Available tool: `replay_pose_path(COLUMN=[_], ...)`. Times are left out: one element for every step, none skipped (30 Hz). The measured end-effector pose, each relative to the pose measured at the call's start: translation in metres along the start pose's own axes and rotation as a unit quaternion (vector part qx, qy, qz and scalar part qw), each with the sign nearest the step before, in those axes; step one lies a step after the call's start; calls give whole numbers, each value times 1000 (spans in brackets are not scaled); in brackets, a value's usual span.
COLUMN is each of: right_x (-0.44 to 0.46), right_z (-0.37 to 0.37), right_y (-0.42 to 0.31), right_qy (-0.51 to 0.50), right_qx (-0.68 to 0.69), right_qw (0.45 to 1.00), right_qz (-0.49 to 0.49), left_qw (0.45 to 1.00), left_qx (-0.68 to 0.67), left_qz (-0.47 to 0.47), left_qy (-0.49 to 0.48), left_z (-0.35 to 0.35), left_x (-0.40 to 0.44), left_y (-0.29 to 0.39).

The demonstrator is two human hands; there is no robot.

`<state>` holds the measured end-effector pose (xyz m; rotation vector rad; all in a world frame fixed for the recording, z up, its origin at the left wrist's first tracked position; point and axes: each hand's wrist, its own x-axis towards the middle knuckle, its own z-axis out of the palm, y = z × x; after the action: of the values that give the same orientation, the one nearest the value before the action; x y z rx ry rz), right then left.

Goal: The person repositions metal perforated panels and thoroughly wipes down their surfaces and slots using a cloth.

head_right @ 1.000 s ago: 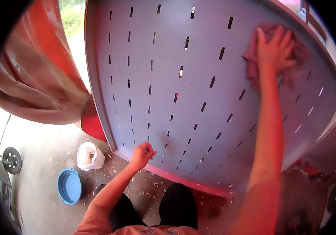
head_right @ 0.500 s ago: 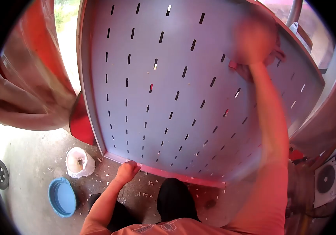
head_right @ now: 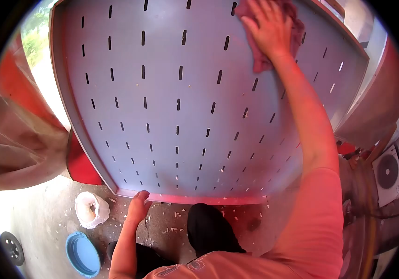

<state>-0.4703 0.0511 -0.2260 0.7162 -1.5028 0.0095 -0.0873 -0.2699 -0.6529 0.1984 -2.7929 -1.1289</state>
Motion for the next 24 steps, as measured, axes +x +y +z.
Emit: replay_pose_path(right_x=[-9,-20,-28,-59,-99,-148,-211,-266,-292,-294,-297,-272,-204,-157,-111,-68,-37,-37,-33,-32,-70,-108,-157,-215], right_z=[1,4,3,-7,-25,-45,-57,-74,-83,-85,-88,-81,-86,-77,-62,-45,-32,-26,-16,-11,-10,-27,-49,-65], right_y=[-1,-5,-14,-50,-95,-134,-166,-180,-173,-151,-129,-99,-71,-37,-4,27,61,53,33,14,-16,-63,-104,-139], right_qy=[17,32,52,33,-50,-156,-216,-327,-436,-471,-506,-477,-356,-260,-168,-63,-188,-119,-47,22,10,-8,-97,-194], right_qx=[-35,-69,-105,-51,-27,21,89,145,278,295,312,220,195,130,42,-18,-37,-63,-90,-119,-116,-28,1,42], right_qw=[997,990,977,987,991,985,972,925,850,823,792,823,877,926,966,991,980,987,987,980,984,994,992,979], right_qz=[61,120,176,147,122,70,-5,-127,-94,-117,-138,-214,-256,-239,-191,-115,47,85,121,157,131,109,86,46], left_qw=[1000,1000,999,999,998,997,996,995,994,993,992,991,992,993,994,994,994,994,994,993,993,992,992,992], left_qx=[8,14,20,20,21,25,24,21,18,32,46,59,59,58,58,45,46,48,48,62,72,83,67,51], left_qz=[7,14,23,17,11,6,3,-1,-3,-5,-6,-10,3,14,23,16,14,14,15,22,31,41,35,28], left_qy=[-5,-10,-12,-34,-54,-74,-86,-96,-105,-110,-114,-122,-110,-99,-90,-94,-98,-98,-97,-97,-93,-86,-99,-115], left_z=[-1,-1,2,5,6,6,9,15,17,16,16,16,14,12,12,14,14,14,13,13,14,17,20,23], left_x=[-1,-5,-5,-4,-3,-3,-3,-4,-4,-4,-3,-4,-5,-4,-4,-4,-6,-6,-5,-8,-7,-4,-1,0], left_y=[1,2,4,7,9,10,7,1,-2,-2,-2,-2,-1,2,5,4,6,11,15,16,18,20,19,14])
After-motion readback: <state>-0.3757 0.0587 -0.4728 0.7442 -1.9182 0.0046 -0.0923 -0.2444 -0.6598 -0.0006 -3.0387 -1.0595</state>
